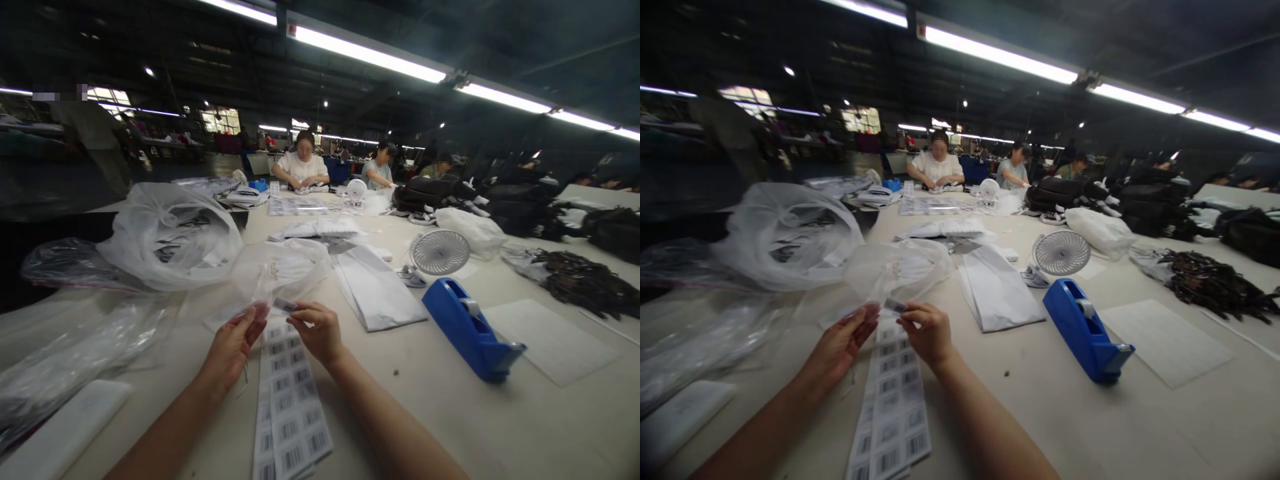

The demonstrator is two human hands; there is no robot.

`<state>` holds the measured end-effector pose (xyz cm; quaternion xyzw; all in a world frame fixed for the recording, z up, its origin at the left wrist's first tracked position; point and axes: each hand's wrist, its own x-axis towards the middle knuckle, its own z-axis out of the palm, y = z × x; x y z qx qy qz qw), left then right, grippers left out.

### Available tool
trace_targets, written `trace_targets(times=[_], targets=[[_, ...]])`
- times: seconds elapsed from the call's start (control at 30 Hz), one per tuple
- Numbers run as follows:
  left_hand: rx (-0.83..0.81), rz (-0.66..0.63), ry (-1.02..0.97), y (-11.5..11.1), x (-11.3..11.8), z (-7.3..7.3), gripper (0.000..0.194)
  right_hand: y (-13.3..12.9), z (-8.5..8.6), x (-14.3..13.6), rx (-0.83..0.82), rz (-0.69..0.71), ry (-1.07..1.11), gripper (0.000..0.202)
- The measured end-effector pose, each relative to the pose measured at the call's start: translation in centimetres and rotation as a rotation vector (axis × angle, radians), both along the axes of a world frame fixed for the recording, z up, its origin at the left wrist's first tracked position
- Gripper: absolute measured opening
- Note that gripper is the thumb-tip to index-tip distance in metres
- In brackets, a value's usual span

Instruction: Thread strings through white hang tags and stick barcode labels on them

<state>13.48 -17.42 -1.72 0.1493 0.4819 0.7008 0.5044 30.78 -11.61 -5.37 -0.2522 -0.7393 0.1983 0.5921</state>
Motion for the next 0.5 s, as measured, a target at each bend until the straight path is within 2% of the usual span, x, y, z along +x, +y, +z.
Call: trace_targets(times=[0.2, 0.37, 0.5], targets=[[0.005, -0.023, 0.002, -0.11, 0.26, 0.00, 0.026, 0.18, -0.32, -0.11, 0.079, -0.059, -0.053, 0.007], [-0.005, -0.053, -0.009, -0.03, 0.34, 0.00, 0.026, 0.16, -0.30, -0.11, 0.082, -0.071, -0.077, 0.011], [0.014, -0.022, -0.003, 0.02, 0.14, 0.19, 0.027, 0.12, -0.36, -0.23, 0.071, -0.075, -0.062, 0.012]])
